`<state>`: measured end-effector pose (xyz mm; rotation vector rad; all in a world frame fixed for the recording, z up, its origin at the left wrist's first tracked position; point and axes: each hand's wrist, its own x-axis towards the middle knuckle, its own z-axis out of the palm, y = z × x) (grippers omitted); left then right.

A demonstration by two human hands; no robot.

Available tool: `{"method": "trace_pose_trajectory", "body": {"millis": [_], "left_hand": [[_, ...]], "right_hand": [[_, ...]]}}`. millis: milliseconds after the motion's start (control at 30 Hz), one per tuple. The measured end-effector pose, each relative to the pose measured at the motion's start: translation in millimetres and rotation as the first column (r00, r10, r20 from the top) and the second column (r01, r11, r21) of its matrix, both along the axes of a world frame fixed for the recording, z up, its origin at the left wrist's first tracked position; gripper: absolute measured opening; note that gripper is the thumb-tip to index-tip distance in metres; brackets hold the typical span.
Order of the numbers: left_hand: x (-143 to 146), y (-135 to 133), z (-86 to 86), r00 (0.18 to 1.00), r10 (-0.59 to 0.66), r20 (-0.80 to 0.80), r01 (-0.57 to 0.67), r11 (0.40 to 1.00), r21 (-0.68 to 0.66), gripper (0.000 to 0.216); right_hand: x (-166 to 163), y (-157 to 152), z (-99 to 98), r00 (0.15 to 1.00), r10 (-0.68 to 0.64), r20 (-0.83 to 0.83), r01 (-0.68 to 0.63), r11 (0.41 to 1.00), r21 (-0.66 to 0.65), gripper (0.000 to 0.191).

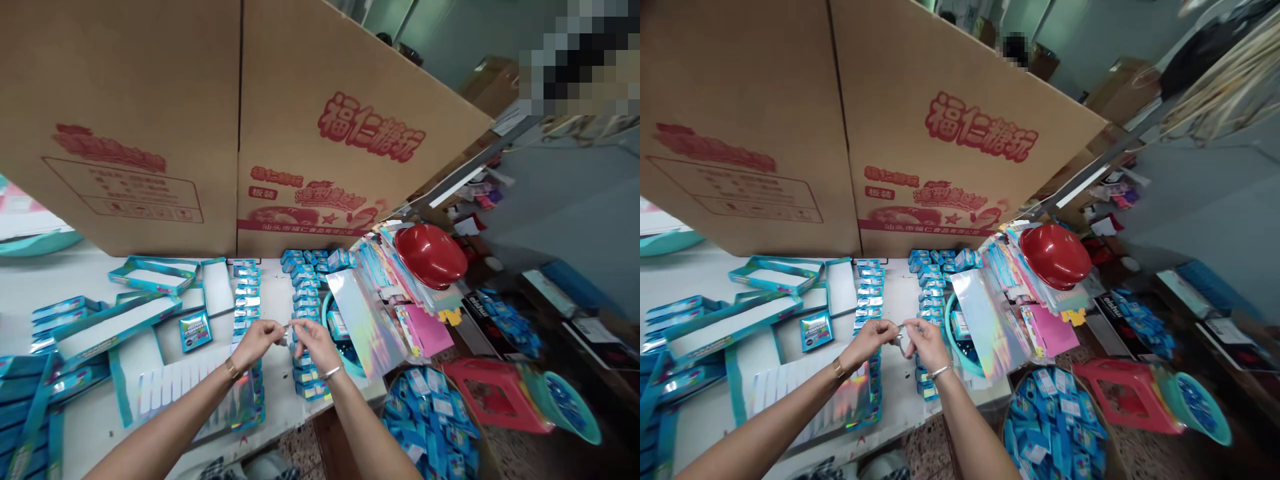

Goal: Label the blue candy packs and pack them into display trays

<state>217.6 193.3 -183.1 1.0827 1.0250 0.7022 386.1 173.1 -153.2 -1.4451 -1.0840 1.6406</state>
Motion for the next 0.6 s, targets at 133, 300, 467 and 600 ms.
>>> {"method": "trace_pose_trajectory", "body": {"millis": [133,300,467,600], "left_hand": [[11.3,20.2,-23.9,0.994,0.090,-0.054,-0.088,0.996,0.028,0.026],[28.4,43.6,-50.2,0.979,0.128,-0.158,-0.118,0.990,0.071,0.029],[40.1,71.9,-66.3,0.939,0.209,-0.275,-0.210,0.977,0.024,0.023],[32.2,100.1,-74.1,0.956,0.192,-0.223,-0.227,0.964,-0.141,0.034]], "right_hand": [[0.8,17.4,-23.4,1.000,-0.001,0.001,0.001,1.000,-0.030,0.051],[3.4,42.9,-43.1,0.997,-0.080,0.002,0.080,0.995,-0.054,0.050],[4.1,54.7,-49.6,0.981,-0.194,-0.004,0.193,0.978,-0.080,0.070],[7.9,57.1,-49.3,0.952,-0.292,-0.094,0.280,0.952,-0.123,0.086]]}}
